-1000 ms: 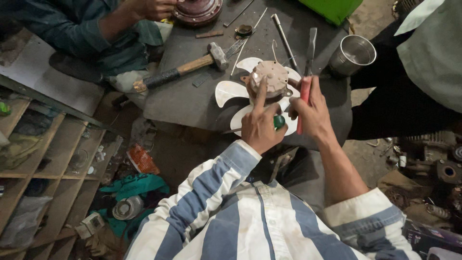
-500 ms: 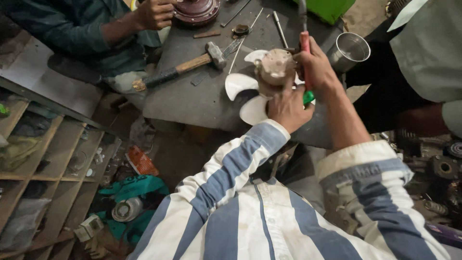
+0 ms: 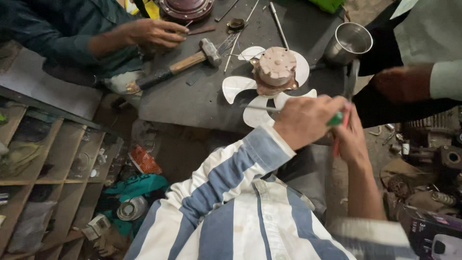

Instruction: The person uses pliers and a screwdriver to remove wires and fasteners from a ceiling fan motor and blade assembly. They rotate the fan, cut wires, and loosen screws while another person works nearby on a separate motor.

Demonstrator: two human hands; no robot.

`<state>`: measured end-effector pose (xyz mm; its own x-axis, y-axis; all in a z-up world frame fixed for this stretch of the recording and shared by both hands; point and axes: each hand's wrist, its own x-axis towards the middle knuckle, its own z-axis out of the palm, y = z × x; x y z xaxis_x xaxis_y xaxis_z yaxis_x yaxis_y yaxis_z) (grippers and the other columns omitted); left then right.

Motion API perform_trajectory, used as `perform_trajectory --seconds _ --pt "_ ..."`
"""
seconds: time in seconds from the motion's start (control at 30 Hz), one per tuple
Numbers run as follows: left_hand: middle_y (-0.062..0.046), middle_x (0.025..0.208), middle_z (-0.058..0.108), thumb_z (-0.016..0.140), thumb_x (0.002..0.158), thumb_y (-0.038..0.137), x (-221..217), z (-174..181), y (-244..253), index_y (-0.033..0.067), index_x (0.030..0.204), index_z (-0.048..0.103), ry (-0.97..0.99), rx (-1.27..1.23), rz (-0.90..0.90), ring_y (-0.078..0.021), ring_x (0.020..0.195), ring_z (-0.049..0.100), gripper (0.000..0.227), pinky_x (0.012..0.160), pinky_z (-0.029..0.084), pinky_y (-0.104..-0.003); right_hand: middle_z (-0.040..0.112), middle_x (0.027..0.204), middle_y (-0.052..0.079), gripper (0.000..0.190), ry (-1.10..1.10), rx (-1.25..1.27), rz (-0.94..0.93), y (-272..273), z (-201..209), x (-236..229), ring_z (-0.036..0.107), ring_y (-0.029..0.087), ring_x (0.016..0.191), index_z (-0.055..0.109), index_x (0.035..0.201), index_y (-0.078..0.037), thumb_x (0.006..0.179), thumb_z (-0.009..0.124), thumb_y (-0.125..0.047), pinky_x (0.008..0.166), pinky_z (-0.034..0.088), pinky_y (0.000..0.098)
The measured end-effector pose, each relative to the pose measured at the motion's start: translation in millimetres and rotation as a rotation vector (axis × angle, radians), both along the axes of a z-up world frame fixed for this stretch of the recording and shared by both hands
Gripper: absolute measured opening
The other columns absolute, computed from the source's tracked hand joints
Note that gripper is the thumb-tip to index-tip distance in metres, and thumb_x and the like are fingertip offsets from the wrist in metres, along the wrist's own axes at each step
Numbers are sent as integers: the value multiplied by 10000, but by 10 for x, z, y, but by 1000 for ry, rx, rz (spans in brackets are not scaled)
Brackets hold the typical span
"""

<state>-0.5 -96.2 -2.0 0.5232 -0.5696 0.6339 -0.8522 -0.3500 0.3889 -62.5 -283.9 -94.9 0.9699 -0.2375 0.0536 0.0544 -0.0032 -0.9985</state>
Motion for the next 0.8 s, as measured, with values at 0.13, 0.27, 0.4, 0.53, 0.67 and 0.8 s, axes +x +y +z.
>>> perform_trajectory --seconds 0.13,0.27,0.4,0.53,0.67,0.8 --pt "-12 638 644 638 969 198 28 91 -292 129 1090 614 -25 -8 -255 -157 539 667 142 450 500 -335 535 1018 23 538 136 -33 -130 -84 -355 -696 553 121 791 461 1411 -76 902 630 -121 645 477 272" --pt "-10 603 637 605 998 155 44 134 -495 114 1084 617 -115 75 -301 -138 485 643 96 419 486 -339 574 938 42 547 304 1 -259 -98 -671 -1222 561 142 744 471 1432 -97 909 630 -132 616 467 286" --pt "-8 633 658 645 991 195 146 162 -511 113 1002 615 -96 97 -367 -153 520 666 87 462 500 -357 601 943 51 515 353 -20 -269 1 -901 -1506 585 153 751 523 1395 -57 891 614 -112 639 486 298" --pt "-43 620 661 684 920 235 233 191 -476 107 979 631 -169 19 -339 -204 518 668 150 473 501 -378 697 1164 -8 539 308 114 -159 94 -973 -1514 552 140 708 499 1374 -45 845 589 -102 609 459 290" --pt "-54 562 640 680 926 227 249 160 -548 93 955 646 -184 100 -268 -202 466 650 141 448 493 -375 566 897 80 511 424 -11 -174 169 -966 -1472 549 172 734 510 1372 -33 887 655 -105 641 458 321" --pt "-41 548 632 672 948 209 330 69 -712 86 940 648 -209 110 -215 -171 433 639 125 412 485 -355 583 939 70 455 327 -17 -182 174 -895 -1400 571 171 801 516 1334 -36 907 657 -105 697 476 318"
